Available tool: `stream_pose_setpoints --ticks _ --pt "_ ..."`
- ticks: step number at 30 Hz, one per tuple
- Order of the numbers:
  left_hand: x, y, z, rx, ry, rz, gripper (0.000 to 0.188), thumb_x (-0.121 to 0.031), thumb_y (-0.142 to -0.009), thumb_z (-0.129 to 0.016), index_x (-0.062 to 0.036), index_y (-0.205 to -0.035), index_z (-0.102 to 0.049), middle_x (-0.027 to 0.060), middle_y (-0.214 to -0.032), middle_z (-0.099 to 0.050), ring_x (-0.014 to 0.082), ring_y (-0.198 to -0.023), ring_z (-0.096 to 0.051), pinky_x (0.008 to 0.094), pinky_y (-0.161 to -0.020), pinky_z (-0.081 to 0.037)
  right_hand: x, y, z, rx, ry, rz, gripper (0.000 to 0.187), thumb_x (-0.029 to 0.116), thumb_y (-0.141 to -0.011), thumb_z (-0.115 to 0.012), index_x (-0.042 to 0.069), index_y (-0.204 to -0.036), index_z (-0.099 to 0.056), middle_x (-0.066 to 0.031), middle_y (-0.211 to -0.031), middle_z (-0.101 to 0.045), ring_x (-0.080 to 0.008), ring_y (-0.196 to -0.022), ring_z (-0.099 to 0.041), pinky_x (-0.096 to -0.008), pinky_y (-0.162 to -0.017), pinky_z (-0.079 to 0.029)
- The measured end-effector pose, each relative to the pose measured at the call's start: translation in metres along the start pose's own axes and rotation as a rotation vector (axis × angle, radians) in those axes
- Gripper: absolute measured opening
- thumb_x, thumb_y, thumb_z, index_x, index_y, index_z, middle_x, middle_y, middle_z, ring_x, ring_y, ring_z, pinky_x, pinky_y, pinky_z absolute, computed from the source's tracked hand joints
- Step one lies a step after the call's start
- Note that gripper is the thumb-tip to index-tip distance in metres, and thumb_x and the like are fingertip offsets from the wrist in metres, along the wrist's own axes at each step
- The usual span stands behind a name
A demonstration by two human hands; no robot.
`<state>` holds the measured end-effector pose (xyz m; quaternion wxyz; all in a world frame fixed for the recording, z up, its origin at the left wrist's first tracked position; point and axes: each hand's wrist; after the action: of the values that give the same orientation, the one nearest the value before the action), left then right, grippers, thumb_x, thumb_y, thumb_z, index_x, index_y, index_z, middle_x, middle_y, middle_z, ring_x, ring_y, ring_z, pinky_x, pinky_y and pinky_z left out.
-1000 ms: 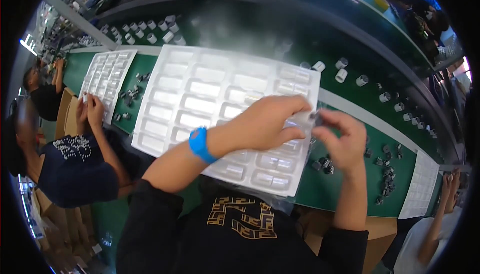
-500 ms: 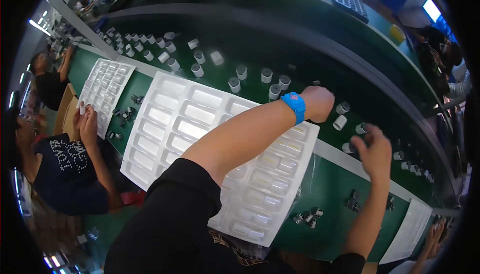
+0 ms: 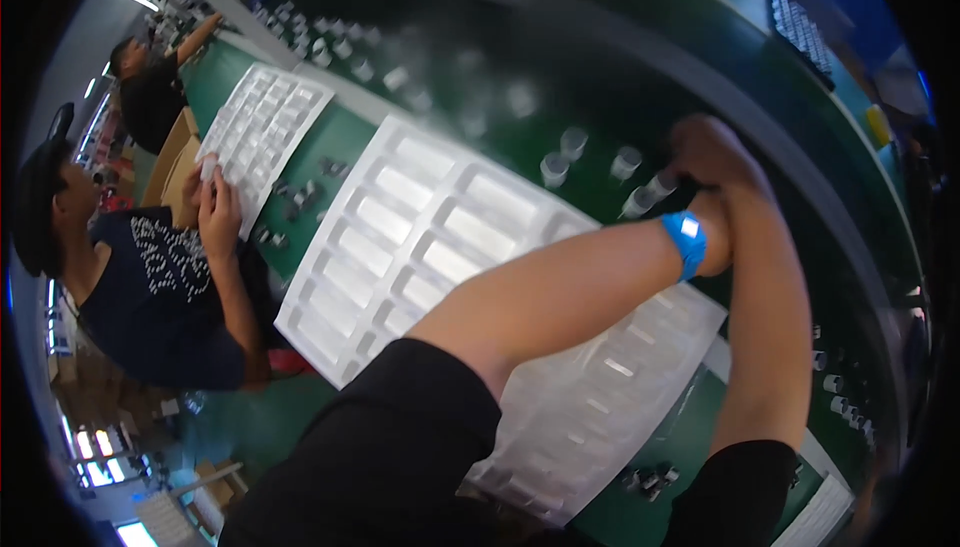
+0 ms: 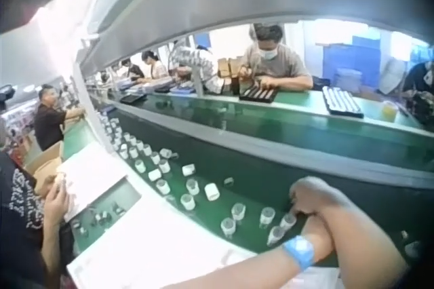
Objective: The person picks up small electronic components from a conveyor belt and places them into partitioned plastic trays by hand.
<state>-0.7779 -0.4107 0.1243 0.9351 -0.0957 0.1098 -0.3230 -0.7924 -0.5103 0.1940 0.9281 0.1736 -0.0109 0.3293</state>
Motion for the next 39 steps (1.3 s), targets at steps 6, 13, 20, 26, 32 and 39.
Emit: stream_pose_setpoints --ticks 6,13,20,26,32,39 --pt "0.023 0.044 0.13 0.133 0.07 -0.079 0.033 -0.026 -0.085 -0.068 -0.0055 -0.11 -0.071 0.0217 -0.113 -0.068 0.0396 -0.109 -0.063 0.05 -0.092 -0.049 -0.065 0.004 -0.004 -0.387 -0.1 0.044 0.031 0.024 -0.075 -0.075 0.004 -0.098 -0.07 -0.0193 -0.097 -0.071 -0.0309 -0.089 -0.07 -0.0418 -0.081 -0.055" --pt "0.009 0.193 0.239 -0.204 0.256 -0.018 0.037 -0.012 -0.081 -0.077 -0.0049 -0.116 -0.068 0.0143 -0.12 -0.066 0.0354 -0.11 -0.061 0.0429 -0.096 -0.049 0.004 0.236 0.049 -0.693 -0.86 0.077 0.045 0.008 -0.085 -0.074 -0.001 -0.126 -0.06 -0.0068 -0.107 -0.064 -0.0153 -0.099 -0.062 -0.027 -0.09 -0.048" --pt "-0.046 0.235 0.183 0.028 0.225 0.094 0.046 -0.012 -0.083 -0.076 -0.0037 -0.127 -0.064 0.0193 -0.136 -0.058 0.0413 -0.135 -0.046 0.046 -0.111 -0.041 0.094 0.383 -0.049 -0.635 -1.407 0.0 0.046 0.002 -0.082 -0.074 -0.003 -0.125 -0.057 -0.0148 -0.119 -0.067 -0.0187 -0.108 -0.064 -0.0296 -0.094 -0.05" --pt "-0.057 0.238 0.19 -0.03 0.258 0.148 0.034 -0.004 -0.084 -0.073 -0.0024 -0.116 -0.066 0.0151 -0.128 -0.064 0.0326 -0.127 -0.055 0.0406 -0.108 -0.044 0.135 0.42 -0.073 -0.839 -1.436 0.064 0.049 -0.01 -0.076 -0.076 -0.004 -0.121 -0.058 -0.0179 -0.12 -0.067 -0.0204 -0.11 -0.065 -0.032 -0.097 -0.05" --pt "-0.132 0.274 0.208 -0.194 1.165 0.393 0.045 0.001 -0.081 -0.074 -0.0005 -0.123 -0.059 0.011 -0.116 -0.064 0.0198 -0.109 -0.062 0.0331 -0.095 -0.049 0.157 0.429 -0.083 -0.736 -1.798 0.119 0.045 -0.006 -0.078 -0.072 -0.004 -0.12 -0.056 -0.0211 -0.117 -0.067 -0.0237 -0.105 -0.066 -0.0329 -0.096 -0.051" --pt "-0.174 0.307 0.185 -0.285 1.32 0.384 0.049 0.007 -0.085 -0.072 -0.0001 -0.13 -0.055 0.0138 -0.126 -0.062 0.0227 -0.118 -0.062 0.036 -0.1 -0.051 0.204 0.406 -0.078 -0.671 -1.691 0.166 0.048 -0.008 -0.082 -0.071 -0.007 -0.126 -0.054 -0.0229 -0.121 -0.067 -0.024 -0.109 -0.067 -0.033 -0.098 -0.05"
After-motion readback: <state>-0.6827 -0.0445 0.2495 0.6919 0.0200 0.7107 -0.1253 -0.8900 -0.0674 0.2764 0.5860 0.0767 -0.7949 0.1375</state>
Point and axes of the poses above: each hand's wrist, its own y-axis away from the middle knuckle, its own z-axis out of the back of the hand, x = y × z
